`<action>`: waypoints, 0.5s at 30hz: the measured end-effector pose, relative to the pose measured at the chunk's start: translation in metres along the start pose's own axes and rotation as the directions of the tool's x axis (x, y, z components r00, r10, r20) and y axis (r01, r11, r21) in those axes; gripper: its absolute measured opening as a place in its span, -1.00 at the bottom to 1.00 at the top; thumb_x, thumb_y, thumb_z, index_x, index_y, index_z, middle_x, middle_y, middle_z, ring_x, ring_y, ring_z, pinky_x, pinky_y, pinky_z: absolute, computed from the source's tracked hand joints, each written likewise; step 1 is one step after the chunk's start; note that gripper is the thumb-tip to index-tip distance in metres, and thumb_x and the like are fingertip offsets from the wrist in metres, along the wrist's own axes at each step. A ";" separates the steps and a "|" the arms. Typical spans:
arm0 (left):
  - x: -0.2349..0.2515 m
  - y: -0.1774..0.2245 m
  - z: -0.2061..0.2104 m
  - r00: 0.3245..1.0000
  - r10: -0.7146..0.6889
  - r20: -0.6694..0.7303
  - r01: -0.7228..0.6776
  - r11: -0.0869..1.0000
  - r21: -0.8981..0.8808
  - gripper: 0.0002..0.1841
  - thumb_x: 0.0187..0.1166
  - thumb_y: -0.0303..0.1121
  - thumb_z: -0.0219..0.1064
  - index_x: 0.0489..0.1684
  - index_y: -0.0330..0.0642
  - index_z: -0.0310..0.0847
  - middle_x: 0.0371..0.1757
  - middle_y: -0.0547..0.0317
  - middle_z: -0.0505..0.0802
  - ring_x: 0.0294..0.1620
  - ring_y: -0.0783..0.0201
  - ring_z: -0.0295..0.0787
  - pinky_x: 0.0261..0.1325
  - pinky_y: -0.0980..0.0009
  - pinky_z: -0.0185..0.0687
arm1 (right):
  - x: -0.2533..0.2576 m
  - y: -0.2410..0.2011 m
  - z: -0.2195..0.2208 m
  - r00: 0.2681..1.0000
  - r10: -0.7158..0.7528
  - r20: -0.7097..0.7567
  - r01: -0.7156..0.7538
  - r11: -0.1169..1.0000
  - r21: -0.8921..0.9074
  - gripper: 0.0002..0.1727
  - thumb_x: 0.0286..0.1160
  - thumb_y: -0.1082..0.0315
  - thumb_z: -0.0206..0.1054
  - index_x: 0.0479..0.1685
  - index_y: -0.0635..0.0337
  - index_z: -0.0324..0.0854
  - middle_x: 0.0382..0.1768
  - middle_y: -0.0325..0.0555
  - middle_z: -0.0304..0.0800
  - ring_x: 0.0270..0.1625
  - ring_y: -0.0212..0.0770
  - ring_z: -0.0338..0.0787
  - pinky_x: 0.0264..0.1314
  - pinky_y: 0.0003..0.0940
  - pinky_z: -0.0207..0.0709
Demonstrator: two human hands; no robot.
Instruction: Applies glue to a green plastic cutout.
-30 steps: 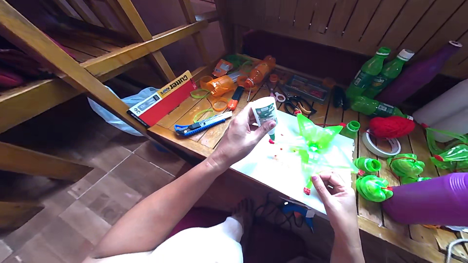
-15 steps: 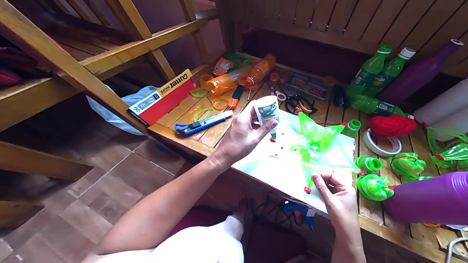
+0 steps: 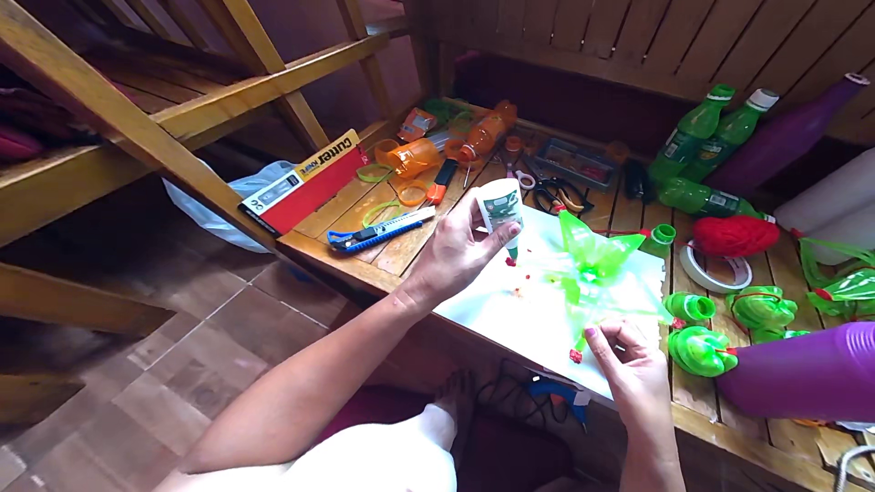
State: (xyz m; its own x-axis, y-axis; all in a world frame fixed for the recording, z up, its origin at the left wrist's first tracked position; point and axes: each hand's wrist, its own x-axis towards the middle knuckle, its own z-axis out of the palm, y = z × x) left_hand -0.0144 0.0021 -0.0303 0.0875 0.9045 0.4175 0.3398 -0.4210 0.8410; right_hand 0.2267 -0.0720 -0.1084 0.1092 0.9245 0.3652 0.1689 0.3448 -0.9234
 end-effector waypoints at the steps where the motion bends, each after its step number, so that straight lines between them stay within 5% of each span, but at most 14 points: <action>1: 0.000 0.000 0.000 1.000 0.001 0.007 -0.001 1.000 0.003 -0.56 0.66 -0.35 0.39 0.43 -0.29 0.42 0.12 0.14 0.84 0.05 0.51 0.84 0.15 0.57 0.76 | 0.000 0.000 0.000 1.000 -0.001 0.001 0.001 1.000 -0.001 -0.86 0.44 0.35 0.43 -0.38 0.21 0.77 -0.31 -0.36 0.68 -0.39 -0.72 0.57 -0.34 -0.87 0.47; 15: -0.001 0.000 -0.003 1.000 0.014 -0.010 -0.014 1.000 0.008 -0.55 0.67 -0.33 0.38 0.45 -0.28 0.41 0.13 0.15 0.84 0.06 0.51 0.84 0.15 0.57 0.76 | 0.000 0.002 0.000 1.000 -0.015 0.001 0.015 1.000 -0.004 -0.86 0.45 0.34 0.44 -0.38 0.22 0.76 -0.31 -0.36 0.68 -0.39 -0.72 0.55 -0.36 -0.87 0.45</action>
State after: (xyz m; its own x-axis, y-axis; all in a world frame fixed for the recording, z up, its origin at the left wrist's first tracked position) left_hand -0.0170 0.0013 -0.0301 0.0830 0.8978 0.4325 0.3459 -0.4329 0.8324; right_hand 0.2269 -0.0715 -0.1100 0.1056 0.9193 0.3792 0.1749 0.3582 -0.9171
